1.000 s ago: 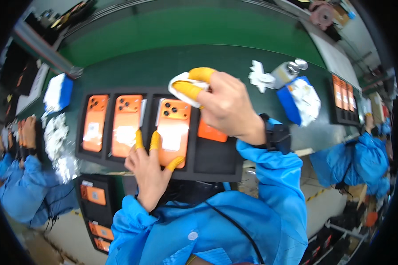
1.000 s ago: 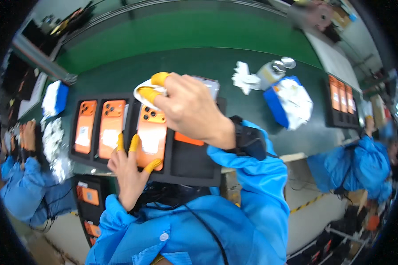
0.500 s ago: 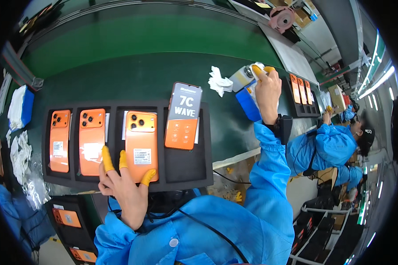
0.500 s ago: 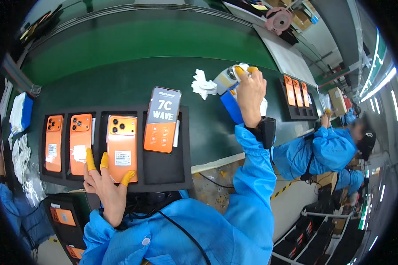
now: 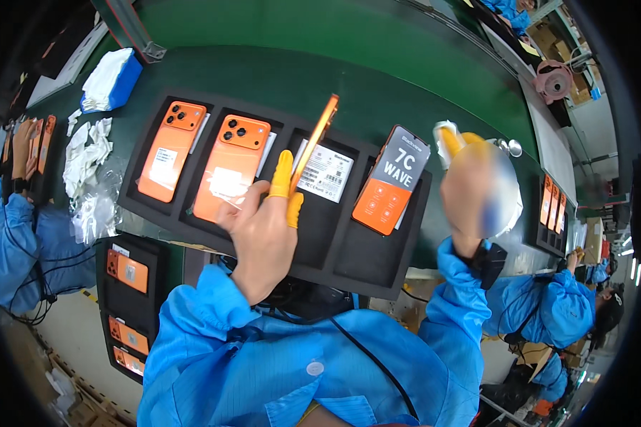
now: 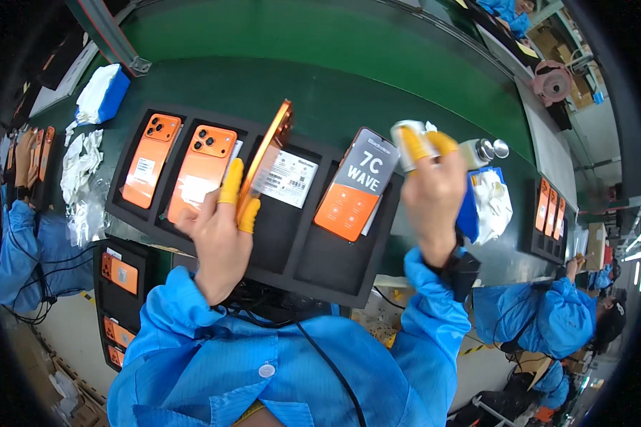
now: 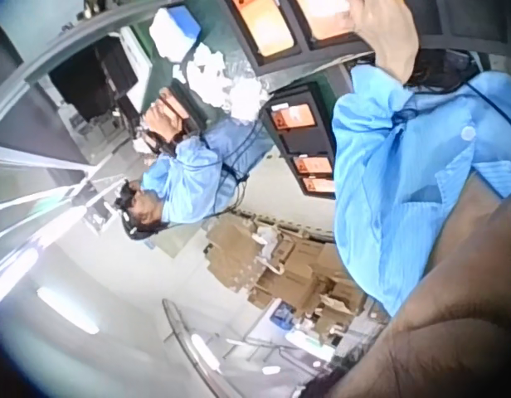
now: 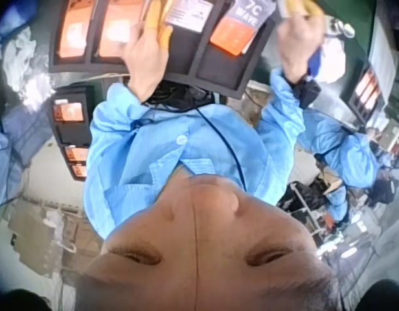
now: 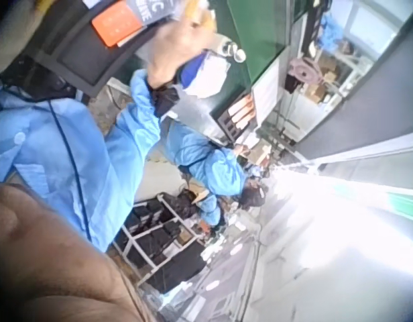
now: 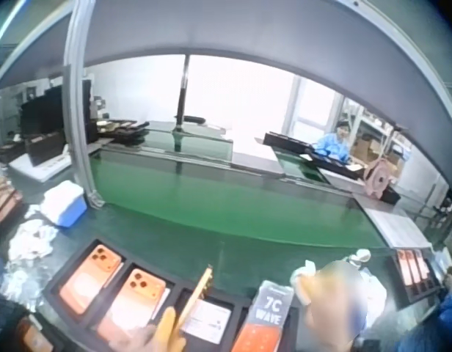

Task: Cleaning the surfaces and lenses of orange smartphone backs and screen components using a cloth and cleaning solution.

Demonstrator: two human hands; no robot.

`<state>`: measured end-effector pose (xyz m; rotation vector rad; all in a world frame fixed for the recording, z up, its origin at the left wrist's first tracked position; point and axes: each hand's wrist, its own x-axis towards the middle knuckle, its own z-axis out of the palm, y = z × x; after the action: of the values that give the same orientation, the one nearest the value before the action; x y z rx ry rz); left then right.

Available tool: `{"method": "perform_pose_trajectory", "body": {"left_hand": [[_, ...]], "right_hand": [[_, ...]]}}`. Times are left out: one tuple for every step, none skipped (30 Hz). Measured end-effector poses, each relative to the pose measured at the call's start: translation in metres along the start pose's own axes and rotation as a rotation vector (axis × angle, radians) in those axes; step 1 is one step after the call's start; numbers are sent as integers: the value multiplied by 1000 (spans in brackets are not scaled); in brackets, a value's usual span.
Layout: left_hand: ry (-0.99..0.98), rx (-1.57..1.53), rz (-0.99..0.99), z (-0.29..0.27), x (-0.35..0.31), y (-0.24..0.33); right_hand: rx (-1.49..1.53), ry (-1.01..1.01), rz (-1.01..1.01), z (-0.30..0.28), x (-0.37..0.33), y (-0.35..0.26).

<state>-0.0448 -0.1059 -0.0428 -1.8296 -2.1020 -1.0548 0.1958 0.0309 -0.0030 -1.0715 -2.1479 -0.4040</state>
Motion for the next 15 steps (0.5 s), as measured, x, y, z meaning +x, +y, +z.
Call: {"method": "perform_pose_trajectory", "body": {"left_hand": [[-27, 11, -9, 8, -2, -3], [2, 5, -2, 12, -6, -6], [-4, 5, -3, 10, -5, -7], [-53, -58, -28, 6, -4, -6], [-103, -123, -54, 4, -5, -7], [-62, -135, -65, 4, -3, -7], [-60, -128, -70, 4, -3, -7], [-62, -136, -59, 3, -3, -8], [-69, -145, -56, 5, -2, -12], [-73, -141, -67, 8, -2, -14], [-59, -177, -61, 12, -2, -15], [-47, -214, -54, 13, -3, -16], [-52, -214, -60, 13, -4, -18], [-63, -213, -62, 13, -4, -19], [-73, -213, -62, 11, -5, -20]], "right_hand": [[60, -2, -91, 6, 2, -16], [126, -3, -163, 13, 3, -29], [185, -10, -231, 18, 3, -41], [252, -7, -288, 24, 4, -53], [319, -7, -343, 30, 6, -64], [360, -13, -393, 29, 12, -75], [386, -24, -406, 31, 10, -83], [437, -38, -450, 31, 6, -90], [492, -60, -495, 34, 3, -96], [523, -79, -555, 37, -1, -101], [552, -97, -616, 39, -5, -103], [502, -81, -642, 42, -7, -107], [507, -88, -641, 43, -3, -104], [474, -43, -596, 46, 8, -98], [439, 5, -549, 48, 21, -93]]}}
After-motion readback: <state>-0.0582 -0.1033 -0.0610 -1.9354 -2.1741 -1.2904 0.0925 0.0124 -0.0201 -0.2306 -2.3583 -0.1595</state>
